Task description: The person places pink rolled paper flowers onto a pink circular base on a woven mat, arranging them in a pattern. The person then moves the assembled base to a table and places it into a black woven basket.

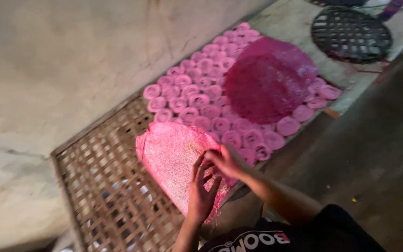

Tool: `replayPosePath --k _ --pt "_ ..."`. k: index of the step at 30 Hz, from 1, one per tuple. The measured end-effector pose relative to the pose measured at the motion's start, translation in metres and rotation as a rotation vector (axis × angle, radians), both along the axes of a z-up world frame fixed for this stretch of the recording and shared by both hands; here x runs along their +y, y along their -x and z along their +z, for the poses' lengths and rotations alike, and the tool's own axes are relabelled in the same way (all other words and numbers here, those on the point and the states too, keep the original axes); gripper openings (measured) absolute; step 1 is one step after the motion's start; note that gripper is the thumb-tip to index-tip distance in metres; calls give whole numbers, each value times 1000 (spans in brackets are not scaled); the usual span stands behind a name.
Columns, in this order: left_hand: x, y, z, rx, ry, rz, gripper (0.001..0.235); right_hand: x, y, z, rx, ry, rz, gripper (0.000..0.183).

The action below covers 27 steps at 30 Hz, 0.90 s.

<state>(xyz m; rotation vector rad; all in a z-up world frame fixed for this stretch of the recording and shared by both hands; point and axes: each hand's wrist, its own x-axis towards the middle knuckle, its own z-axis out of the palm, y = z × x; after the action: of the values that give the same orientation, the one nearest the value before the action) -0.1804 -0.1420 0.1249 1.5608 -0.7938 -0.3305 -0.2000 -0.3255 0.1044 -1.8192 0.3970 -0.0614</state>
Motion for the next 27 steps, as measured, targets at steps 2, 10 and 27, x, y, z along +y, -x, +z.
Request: replayPosePath --k 2,10,27 --pt "-41 12 -1 -17 18 33 48 -76 3 -10 -185 310 -272 27" --pt "-141 76 -81 178 -129 305 36 -429 1 -80 -141 -495 -529 27" --pt "-269 11 -108 184 -305 353 33 -584 -103 -156 30 740 -309 19"
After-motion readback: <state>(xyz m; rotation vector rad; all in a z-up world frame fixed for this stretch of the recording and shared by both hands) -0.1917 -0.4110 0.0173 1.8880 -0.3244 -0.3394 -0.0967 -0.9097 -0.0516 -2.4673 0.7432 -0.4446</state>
